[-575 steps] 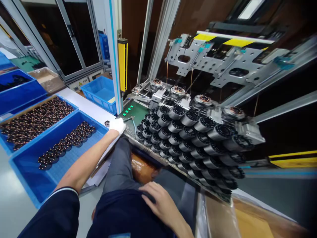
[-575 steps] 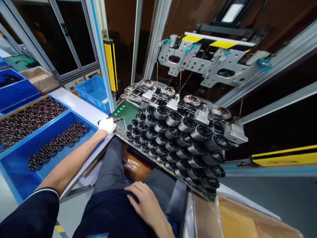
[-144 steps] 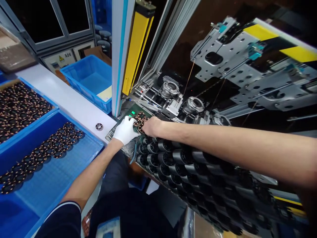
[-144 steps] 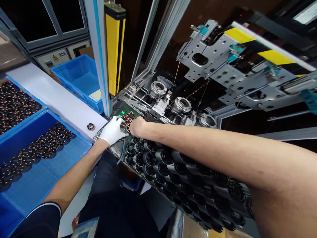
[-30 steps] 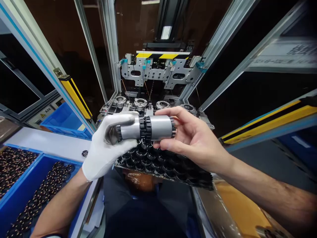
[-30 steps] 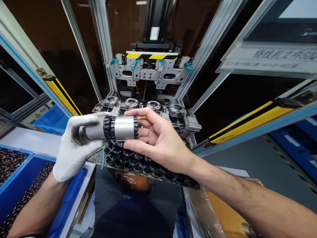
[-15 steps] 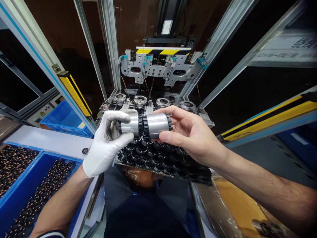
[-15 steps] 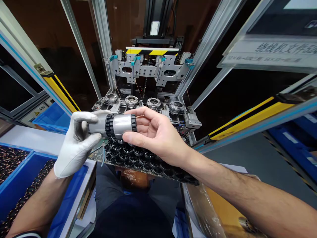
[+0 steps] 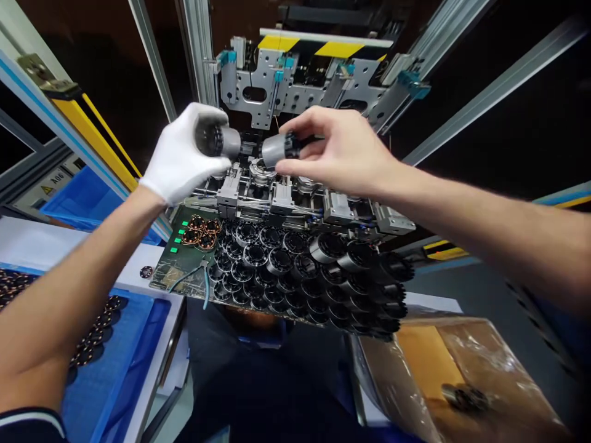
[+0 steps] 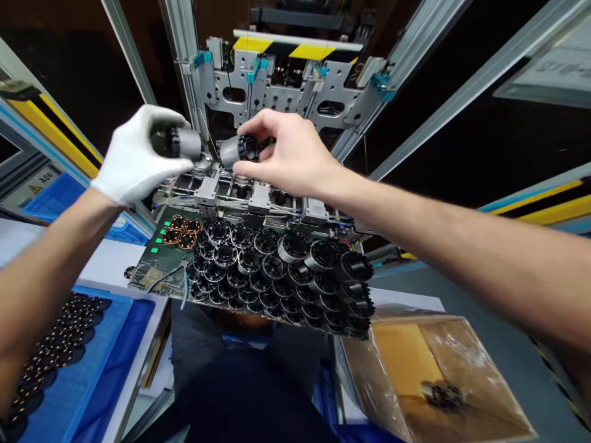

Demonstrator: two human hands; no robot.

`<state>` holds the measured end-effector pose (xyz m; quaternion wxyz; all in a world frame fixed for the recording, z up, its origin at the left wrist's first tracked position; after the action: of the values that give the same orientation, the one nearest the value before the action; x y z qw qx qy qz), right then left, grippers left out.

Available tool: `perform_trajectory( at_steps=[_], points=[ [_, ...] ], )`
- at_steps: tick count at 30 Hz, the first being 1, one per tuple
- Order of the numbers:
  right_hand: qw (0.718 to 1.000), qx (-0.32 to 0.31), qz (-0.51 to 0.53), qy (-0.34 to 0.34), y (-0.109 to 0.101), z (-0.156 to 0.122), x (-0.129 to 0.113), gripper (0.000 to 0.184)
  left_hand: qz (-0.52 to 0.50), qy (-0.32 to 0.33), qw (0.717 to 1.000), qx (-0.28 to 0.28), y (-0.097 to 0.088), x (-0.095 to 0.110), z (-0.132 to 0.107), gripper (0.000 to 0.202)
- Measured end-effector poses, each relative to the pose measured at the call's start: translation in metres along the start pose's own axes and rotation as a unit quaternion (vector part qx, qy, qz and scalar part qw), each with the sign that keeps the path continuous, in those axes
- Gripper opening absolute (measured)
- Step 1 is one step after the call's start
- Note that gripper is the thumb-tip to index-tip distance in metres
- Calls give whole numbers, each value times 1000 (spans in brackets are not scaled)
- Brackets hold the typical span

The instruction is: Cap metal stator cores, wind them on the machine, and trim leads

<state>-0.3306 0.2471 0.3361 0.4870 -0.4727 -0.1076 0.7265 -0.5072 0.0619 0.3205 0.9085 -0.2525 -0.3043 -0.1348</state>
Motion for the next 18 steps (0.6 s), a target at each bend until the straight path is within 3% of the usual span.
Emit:
perform_trajectory(
  at_steps=[3,5,9,13,18],
  points=[
    [988,-10,-153,-7,30,51,46,54,161,-25,986,-36,14,-67,53,77],
    [974,-23,-225,-11,54,76,76,54,224,-61,971,-52,25,-108,76,82],
    [952,-61,-298,-24,92,102,127,58,282,-156,939,-120,49,-170,90,102],
    [950,-82,-292,-69,103,122,158,54,310,-173,921,-161,53,-184,90,121],
    [951,-160,-248,-93,103,144,168,60,337,-153,903,-216,51,-172,91,103]
  ],
)
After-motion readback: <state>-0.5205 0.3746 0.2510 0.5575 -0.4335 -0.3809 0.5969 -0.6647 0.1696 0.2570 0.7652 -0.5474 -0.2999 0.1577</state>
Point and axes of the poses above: each hand's wrist, its own z-axis towards the middle knuckle, its own y-axis out of the palm, x = y × z, the point moved 9 cm from there along z, towards the middle knuckle, and after that the axes turned 8 degrees about x, right-handed, at the moved point
